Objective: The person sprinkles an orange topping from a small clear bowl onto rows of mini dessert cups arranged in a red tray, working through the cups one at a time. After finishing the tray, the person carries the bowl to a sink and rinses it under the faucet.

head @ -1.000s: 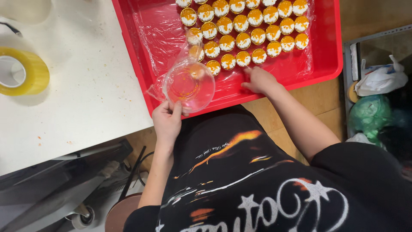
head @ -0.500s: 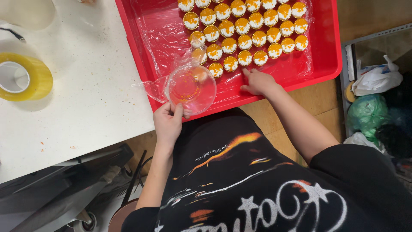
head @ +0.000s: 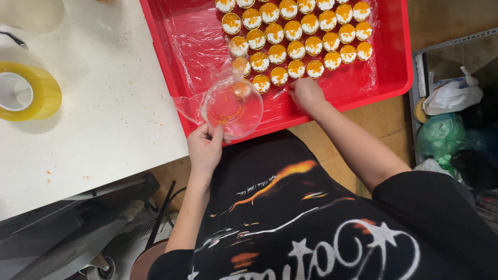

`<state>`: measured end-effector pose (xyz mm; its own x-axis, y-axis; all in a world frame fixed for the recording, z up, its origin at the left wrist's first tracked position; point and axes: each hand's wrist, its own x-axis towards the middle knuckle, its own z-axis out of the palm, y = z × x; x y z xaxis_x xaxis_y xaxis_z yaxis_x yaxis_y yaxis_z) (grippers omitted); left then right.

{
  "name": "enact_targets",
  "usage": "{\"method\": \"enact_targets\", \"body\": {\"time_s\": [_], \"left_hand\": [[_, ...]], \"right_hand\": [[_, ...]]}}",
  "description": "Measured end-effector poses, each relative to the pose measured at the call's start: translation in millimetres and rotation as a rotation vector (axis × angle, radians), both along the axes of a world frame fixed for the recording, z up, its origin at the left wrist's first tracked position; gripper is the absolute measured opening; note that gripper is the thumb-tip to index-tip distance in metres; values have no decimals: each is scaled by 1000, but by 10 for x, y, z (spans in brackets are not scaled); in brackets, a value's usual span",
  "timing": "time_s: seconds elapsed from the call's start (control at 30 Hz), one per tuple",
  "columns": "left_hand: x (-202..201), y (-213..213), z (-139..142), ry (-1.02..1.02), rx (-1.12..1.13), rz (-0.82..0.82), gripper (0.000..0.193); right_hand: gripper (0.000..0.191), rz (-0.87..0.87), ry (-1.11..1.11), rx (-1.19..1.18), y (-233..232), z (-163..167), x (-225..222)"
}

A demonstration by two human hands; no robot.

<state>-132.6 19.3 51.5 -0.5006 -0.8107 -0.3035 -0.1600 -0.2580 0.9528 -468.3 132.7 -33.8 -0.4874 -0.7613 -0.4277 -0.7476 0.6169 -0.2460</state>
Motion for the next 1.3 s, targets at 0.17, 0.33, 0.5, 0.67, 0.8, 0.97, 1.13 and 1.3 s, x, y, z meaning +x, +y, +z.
{"method": "enact_targets", "body": {"time_s": [0.17, 0.33, 0.5, 0.67, 0.8, 0.97, 1.13, 1.3], "left_hand": [[-3, 38, -9, -52, 3, 2, 27], [3, 54, -27, -17, 9, 20, 29], [65, 54, -37, -13, -3, 36, 31], [70, 33, -35, -42, -7, 23, 31], [46, 16, -26, 10, 7, 16, 34], [18, 23, -23, -20, 7, -1, 35], [2, 50, -47, -13, 29, 9, 34], [44, 60, -53, -28, 21, 11, 33]], "right_hand": [[21, 67, 96, 42, -64, -210, -89], [18, 168, 184, 54, -92, -246, -81], [17, -161, -149, -167, 85, 58, -181], [18, -461, -423, -367, 67, 136, -534], [14, -587, -628, -416, 16, 64, -638], [11, -525, -500, -329, 25, 115, -640], [15, -544, -501, -300, 71, 225, -677], [26, -312, -302, -61, 319, 253, -682]]}}
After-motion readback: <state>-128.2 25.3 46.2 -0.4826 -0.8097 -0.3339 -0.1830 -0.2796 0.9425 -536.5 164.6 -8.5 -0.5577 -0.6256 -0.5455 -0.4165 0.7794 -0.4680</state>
